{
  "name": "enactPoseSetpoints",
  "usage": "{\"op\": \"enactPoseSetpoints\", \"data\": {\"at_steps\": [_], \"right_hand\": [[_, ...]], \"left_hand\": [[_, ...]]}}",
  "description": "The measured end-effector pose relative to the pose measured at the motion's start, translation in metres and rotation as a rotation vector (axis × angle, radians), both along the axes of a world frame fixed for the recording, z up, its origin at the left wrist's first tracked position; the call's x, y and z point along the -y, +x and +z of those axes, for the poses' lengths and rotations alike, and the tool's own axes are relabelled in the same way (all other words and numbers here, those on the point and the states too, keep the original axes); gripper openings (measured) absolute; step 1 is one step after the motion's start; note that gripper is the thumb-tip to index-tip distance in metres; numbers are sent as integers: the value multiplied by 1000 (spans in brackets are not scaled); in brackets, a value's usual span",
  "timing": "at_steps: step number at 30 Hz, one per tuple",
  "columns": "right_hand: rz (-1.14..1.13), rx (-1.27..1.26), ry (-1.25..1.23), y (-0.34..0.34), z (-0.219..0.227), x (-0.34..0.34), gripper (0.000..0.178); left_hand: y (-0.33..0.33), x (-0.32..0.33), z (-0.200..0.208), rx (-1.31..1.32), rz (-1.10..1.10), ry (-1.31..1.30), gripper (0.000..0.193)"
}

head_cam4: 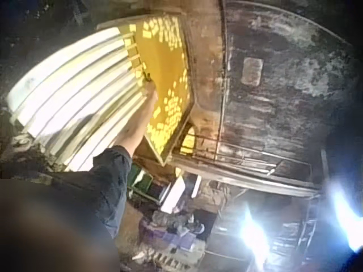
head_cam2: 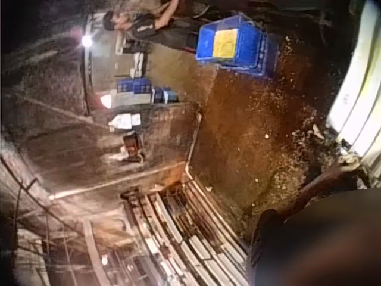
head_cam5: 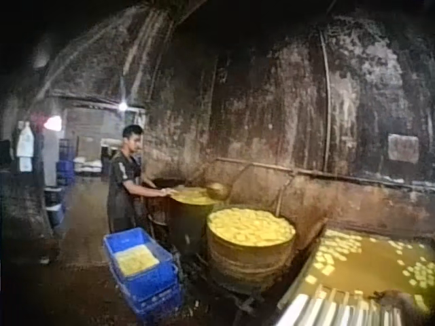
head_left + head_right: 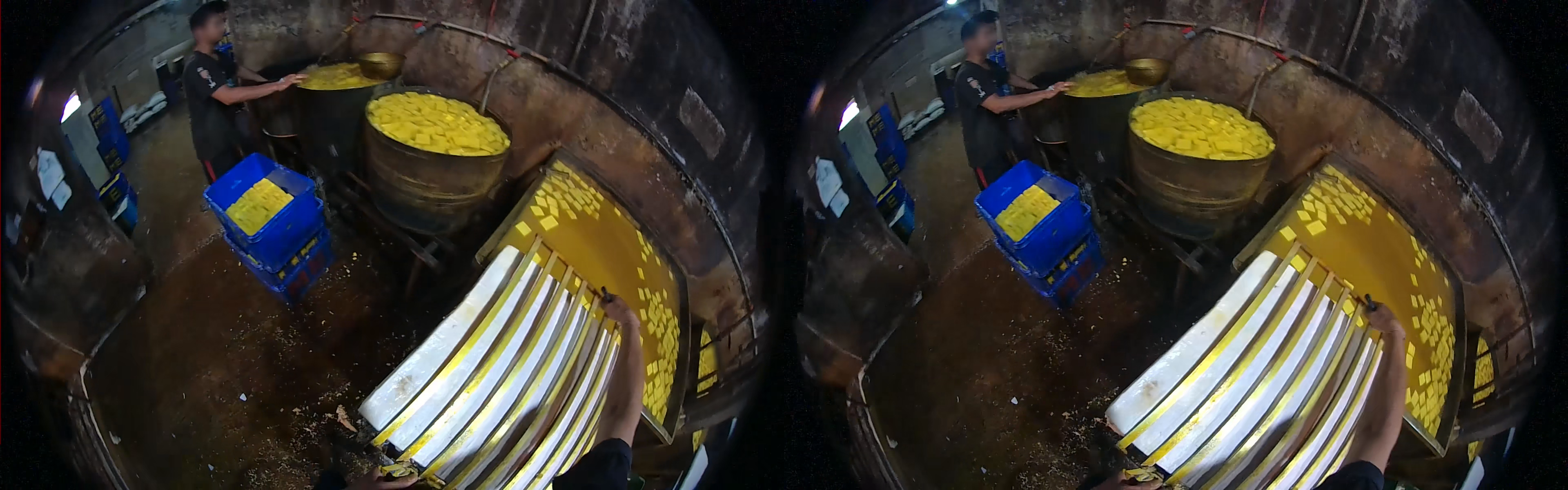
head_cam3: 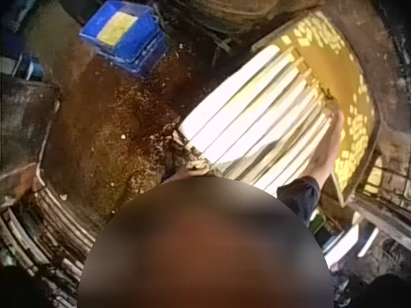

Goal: The person processes blocks of tofu by cutting them into smaller squares using a knife and a metal guide, then places them into a vat of liquid and onto drying racks.

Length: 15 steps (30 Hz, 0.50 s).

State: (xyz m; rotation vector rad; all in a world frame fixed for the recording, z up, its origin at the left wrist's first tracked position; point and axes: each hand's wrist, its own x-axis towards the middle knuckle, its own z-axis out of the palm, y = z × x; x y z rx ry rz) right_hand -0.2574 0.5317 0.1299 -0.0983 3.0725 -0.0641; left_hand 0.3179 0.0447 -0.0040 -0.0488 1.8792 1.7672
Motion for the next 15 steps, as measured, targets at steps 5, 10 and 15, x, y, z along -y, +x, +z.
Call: {"op": "enactPoseSetpoints", "data": {"at_steps": [5, 10, 15], "right_hand": [[-51, 25, -582, 80, 150, 90, 46], [186, -169, -182, 271, 314, 164, 39], [476, 396, -246, 470, 222, 350, 25]], "left_hand": [[32, 20, -12, 142, 340, 174, 43], [36, 124, -23, 124, 871, 910, 46], [134, 250, -189, -391, 1055, 487, 56]]}}
